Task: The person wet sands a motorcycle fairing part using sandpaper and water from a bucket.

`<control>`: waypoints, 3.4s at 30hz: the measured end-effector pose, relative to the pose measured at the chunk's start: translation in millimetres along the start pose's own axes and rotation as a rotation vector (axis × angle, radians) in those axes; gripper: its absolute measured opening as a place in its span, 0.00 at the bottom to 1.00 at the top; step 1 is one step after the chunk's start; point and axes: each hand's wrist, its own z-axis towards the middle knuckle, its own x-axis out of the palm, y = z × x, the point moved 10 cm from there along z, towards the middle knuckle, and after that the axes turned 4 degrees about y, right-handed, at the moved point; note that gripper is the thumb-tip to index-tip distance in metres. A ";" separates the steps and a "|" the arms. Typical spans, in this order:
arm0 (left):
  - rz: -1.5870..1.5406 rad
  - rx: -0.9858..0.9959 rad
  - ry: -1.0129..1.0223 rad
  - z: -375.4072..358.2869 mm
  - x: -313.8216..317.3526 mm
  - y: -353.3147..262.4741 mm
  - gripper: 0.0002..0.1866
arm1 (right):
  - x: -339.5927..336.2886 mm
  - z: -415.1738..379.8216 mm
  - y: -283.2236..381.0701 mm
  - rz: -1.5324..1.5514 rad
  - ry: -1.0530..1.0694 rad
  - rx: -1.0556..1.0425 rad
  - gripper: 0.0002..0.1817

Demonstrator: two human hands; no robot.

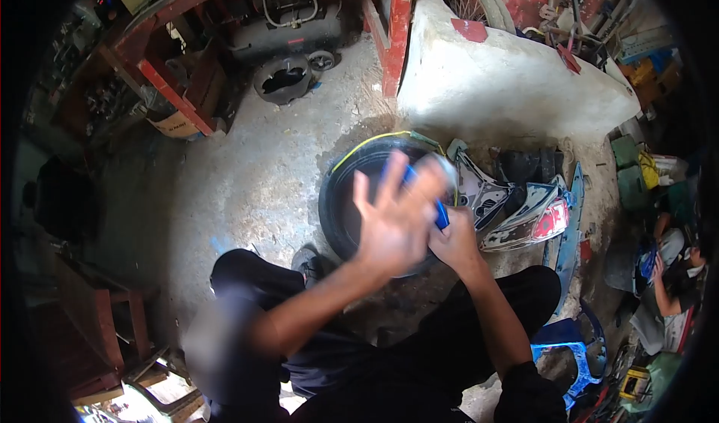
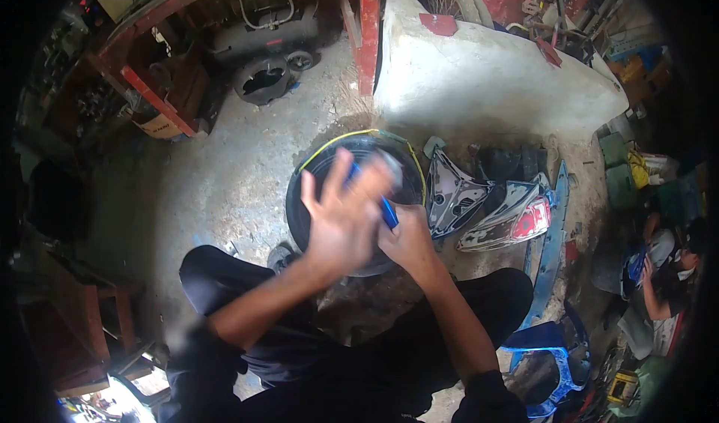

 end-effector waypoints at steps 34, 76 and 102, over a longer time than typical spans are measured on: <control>-0.507 -0.513 -0.005 8.4 1.1 68.8 0.29 | 12.9 2.0 7.6 -0.032 0.102 0.179 0.06; -0.339 -0.215 0.030 4.4 -8.3 3.9 0.30 | -6.6 4.5 4.3 0.140 -0.057 0.164 0.08; -0.414 -0.286 -0.012 8.2 -14.8 25.0 0.28 | -9.6 3.4 -3.5 0.338 -0.168 0.346 0.10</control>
